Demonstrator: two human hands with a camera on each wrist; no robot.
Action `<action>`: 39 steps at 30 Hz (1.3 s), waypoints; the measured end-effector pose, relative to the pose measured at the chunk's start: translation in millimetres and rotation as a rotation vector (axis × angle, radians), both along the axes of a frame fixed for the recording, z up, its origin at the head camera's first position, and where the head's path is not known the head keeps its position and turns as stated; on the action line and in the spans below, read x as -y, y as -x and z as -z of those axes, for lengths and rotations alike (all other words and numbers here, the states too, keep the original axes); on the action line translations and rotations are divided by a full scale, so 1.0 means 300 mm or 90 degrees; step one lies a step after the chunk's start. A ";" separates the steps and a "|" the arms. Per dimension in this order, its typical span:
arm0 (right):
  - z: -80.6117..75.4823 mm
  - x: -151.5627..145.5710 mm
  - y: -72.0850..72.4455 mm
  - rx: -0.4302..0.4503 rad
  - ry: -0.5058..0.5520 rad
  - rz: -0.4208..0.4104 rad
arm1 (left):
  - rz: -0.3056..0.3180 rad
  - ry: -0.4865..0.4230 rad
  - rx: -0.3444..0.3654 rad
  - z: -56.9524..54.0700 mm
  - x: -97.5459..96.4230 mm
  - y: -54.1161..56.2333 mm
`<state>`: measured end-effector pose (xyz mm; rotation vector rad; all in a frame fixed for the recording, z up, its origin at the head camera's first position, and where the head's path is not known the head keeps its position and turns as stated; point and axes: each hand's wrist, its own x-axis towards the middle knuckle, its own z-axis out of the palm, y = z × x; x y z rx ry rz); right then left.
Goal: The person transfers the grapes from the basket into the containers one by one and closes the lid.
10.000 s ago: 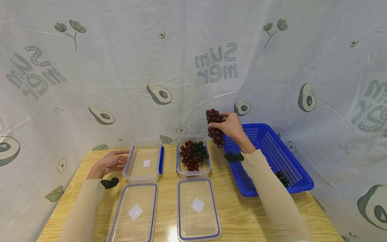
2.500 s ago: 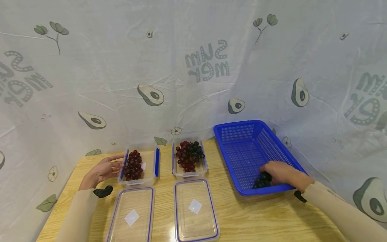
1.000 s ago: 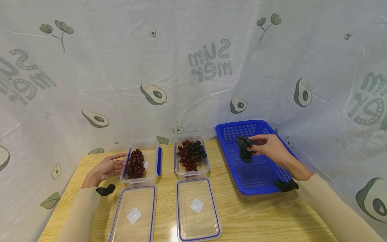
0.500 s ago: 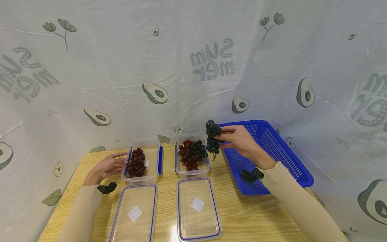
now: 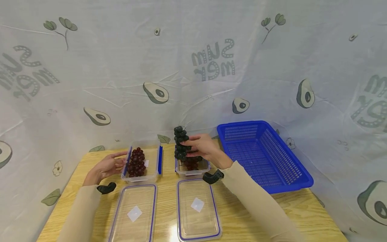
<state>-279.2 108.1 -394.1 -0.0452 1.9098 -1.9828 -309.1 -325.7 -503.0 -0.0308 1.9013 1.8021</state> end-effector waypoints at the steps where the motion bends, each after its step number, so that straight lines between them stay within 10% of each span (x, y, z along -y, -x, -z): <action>1: 0.010 0.023 0.002 0.008 0.002 0.001 | 0.000 0.002 -0.001 0.000 0.002 0.000; 22: 0.182 0.374 0.050 0.024 0.005 0.033 | 0.001 -0.014 0.000 -0.005 0.001 -0.007; 39: 0.186 0.524 0.065 -0.021 -0.221 0.110 | 0.007 -0.014 0.002 0.003 0.004 0.001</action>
